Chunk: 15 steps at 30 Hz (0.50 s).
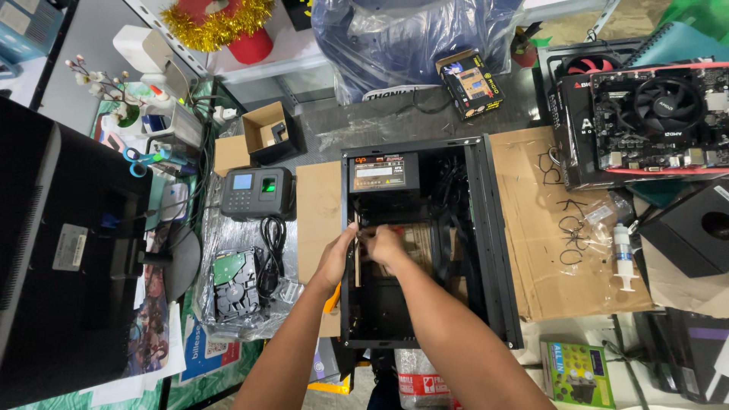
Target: The person uses a screwdriver to unscrew and remove a motherboard from a desktop computer case on the workbench. They then open the case, remove a drive caddy and other internal parts, handle small screws and components, and set parts aside on the bench.
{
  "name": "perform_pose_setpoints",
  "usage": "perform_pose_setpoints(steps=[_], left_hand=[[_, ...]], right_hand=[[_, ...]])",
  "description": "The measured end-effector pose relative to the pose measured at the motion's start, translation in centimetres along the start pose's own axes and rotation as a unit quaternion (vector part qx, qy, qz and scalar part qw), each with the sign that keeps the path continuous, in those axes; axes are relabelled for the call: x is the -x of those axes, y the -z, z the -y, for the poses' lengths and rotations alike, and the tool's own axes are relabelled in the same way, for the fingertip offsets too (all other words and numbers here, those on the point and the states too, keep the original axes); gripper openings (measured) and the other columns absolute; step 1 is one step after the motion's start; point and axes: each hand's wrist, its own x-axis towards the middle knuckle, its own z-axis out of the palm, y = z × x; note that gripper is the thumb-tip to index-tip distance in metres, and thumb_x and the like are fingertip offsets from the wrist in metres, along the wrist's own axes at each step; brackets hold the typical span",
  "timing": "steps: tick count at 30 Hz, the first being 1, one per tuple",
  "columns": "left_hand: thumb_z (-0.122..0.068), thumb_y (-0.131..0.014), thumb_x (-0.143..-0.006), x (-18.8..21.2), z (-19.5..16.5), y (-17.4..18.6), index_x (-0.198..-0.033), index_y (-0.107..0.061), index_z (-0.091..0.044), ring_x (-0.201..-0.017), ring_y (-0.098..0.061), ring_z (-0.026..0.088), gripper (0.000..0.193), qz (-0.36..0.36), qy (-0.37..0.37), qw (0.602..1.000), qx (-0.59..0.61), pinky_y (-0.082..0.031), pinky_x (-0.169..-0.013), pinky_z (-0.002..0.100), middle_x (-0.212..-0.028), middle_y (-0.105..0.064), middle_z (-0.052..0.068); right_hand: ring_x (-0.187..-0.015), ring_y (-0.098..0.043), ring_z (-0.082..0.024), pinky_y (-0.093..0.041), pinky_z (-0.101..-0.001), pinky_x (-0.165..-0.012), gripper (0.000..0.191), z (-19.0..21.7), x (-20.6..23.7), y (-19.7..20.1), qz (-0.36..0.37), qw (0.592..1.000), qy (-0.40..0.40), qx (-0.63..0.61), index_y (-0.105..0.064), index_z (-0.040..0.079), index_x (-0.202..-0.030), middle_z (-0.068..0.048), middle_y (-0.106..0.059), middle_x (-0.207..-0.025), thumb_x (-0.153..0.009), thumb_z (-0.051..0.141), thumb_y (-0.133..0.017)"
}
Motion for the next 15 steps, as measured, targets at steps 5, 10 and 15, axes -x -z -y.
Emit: perform_pose_setpoints(steps=[5,10,15], left_hand=[[-0.059,-0.052,-0.097,1.2,-1.0,-0.4,-0.140,-0.059,0.002,-0.128,-0.058,0.018,0.074,-0.034,0.011,0.998,-0.057,-0.038,-0.110,0.030,-0.138,-0.064,0.011],[-0.057,-0.053,-0.095,1.9,-2.2,-0.9,-0.140,-0.061,-0.002,-0.123,-0.064,0.024,0.071,-0.071,-0.034,0.991,-0.110,-0.044,-0.106,0.033,-0.132,-0.070,0.018],[-0.053,-0.053,-0.095,2.3,-3.2,-1.0,-0.140,-0.059,-0.007,-0.118,-0.068,0.028,0.065,-0.089,-0.100,0.973,-0.188,-0.048,-0.101,0.036,-0.124,-0.072,0.020]], right_hand=[[-0.085,-0.072,-0.021,-0.065,-0.0399,-0.067,0.026,-0.1,0.2,-0.5,0.062,0.991,-0.005,-0.120,-0.071,-0.003,-0.115,-0.012,-0.074,-0.102,-0.100,0.017,-0.063],[-0.089,-0.068,-0.021,-0.062,-0.0395,-0.074,0.027,-0.3,0.0,-0.3,0.126,0.977,-0.035,-0.168,-0.067,-0.001,-0.119,-0.010,-0.071,-0.106,-0.105,0.019,-0.055],[-0.088,-0.068,-0.018,-0.058,-0.0350,-0.071,0.031,-0.3,0.7,-0.6,0.118,0.982,0.037,-0.145,-0.070,0.007,-0.128,-0.008,-0.075,-0.103,-0.099,0.008,-0.056]])
